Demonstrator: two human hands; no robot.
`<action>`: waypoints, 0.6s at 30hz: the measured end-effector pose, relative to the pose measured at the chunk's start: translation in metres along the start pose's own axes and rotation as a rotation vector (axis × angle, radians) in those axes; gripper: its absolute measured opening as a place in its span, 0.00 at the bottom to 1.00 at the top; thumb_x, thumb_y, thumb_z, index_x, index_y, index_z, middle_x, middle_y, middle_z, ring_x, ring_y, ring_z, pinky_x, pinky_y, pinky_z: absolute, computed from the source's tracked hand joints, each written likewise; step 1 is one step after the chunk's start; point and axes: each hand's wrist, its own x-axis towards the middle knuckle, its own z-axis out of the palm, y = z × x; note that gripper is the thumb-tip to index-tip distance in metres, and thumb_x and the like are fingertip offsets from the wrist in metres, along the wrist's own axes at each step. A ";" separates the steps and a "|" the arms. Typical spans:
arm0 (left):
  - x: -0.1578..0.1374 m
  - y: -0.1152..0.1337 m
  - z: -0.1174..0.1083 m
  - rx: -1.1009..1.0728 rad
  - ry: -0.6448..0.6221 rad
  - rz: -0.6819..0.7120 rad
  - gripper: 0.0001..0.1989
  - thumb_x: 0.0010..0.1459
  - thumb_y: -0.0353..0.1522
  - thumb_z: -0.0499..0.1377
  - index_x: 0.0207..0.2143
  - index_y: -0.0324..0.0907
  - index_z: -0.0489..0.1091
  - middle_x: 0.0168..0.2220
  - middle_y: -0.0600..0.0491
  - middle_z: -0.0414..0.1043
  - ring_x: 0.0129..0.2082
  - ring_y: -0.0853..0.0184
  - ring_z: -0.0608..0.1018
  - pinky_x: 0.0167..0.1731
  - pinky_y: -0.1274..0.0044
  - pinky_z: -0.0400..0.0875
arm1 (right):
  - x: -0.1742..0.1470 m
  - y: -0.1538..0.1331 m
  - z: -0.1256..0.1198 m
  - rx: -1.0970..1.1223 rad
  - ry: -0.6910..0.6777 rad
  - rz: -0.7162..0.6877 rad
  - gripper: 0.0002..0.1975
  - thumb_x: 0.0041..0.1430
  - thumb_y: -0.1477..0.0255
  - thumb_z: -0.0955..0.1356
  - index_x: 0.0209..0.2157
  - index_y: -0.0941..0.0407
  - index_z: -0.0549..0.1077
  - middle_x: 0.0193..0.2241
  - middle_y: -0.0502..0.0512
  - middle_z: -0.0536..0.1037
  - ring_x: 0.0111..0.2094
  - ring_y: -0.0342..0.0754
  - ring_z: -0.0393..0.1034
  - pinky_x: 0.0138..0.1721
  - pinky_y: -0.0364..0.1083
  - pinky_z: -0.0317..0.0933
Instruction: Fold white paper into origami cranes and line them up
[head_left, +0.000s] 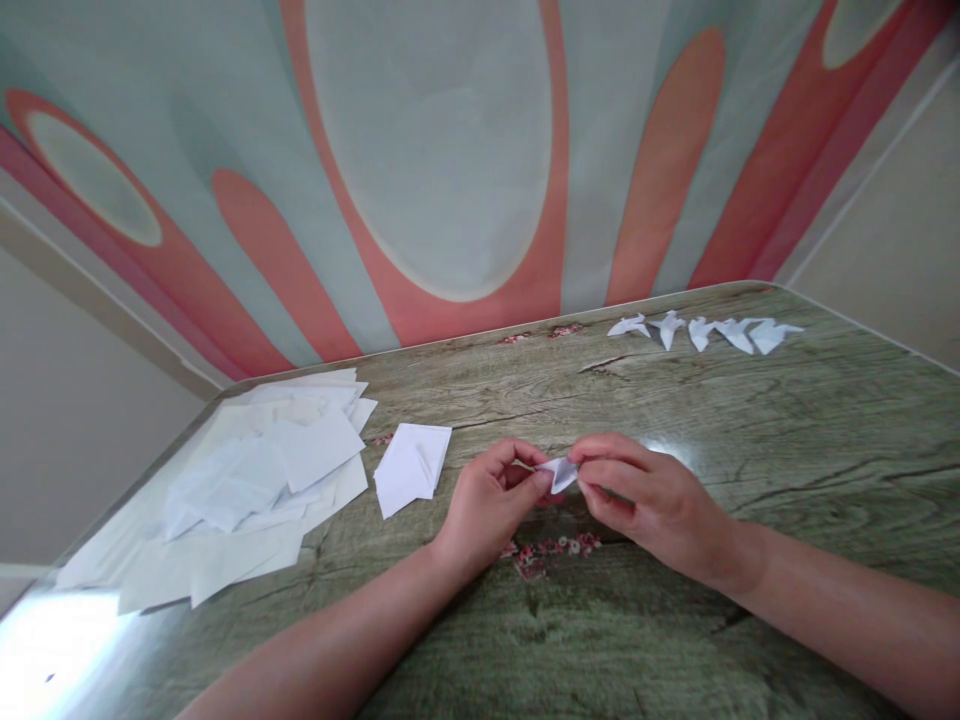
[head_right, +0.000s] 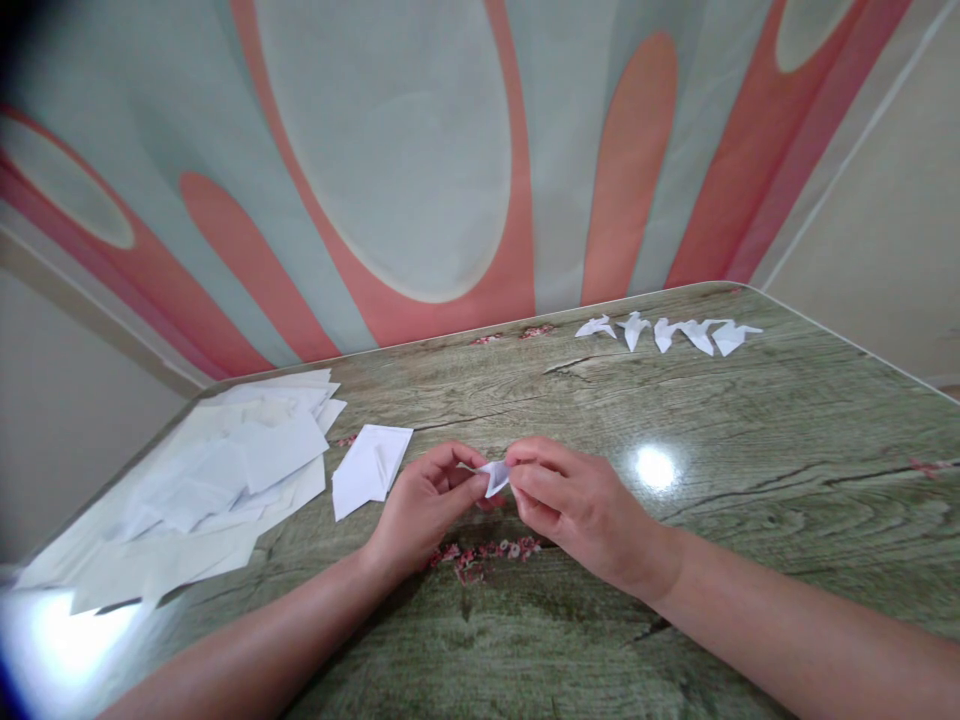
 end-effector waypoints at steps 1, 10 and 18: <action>0.000 0.001 0.000 0.026 0.025 0.008 0.09 0.53 0.32 0.63 0.34 0.38 0.67 0.27 0.54 0.73 0.27 0.71 0.76 0.30 0.79 0.69 | 0.000 0.000 0.000 0.002 -0.007 0.000 0.07 0.59 0.81 0.64 0.36 0.54 0.67 0.42 0.56 0.72 0.41 0.44 0.70 0.41 0.44 0.65; 0.003 0.003 -0.007 0.083 0.196 0.193 0.05 0.53 0.29 0.61 0.30 0.38 0.67 0.27 0.55 0.72 0.27 0.72 0.75 0.30 0.80 0.69 | 0.007 -0.009 -0.009 0.328 -0.006 0.464 0.07 0.65 0.69 0.60 0.36 0.54 0.67 0.40 0.54 0.73 0.36 0.43 0.69 0.39 0.45 0.63; -0.006 0.000 -0.004 0.499 0.144 0.486 0.04 0.55 0.25 0.59 0.31 0.40 0.72 0.32 0.52 0.74 0.35 0.68 0.75 0.38 0.77 0.69 | 0.013 -0.012 -0.004 0.415 -0.182 0.673 0.09 0.59 0.63 0.66 0.37 0.54 0.69 0.35 0.51 0.74 0.35 0.46 0.68 0.35 0.45 0.62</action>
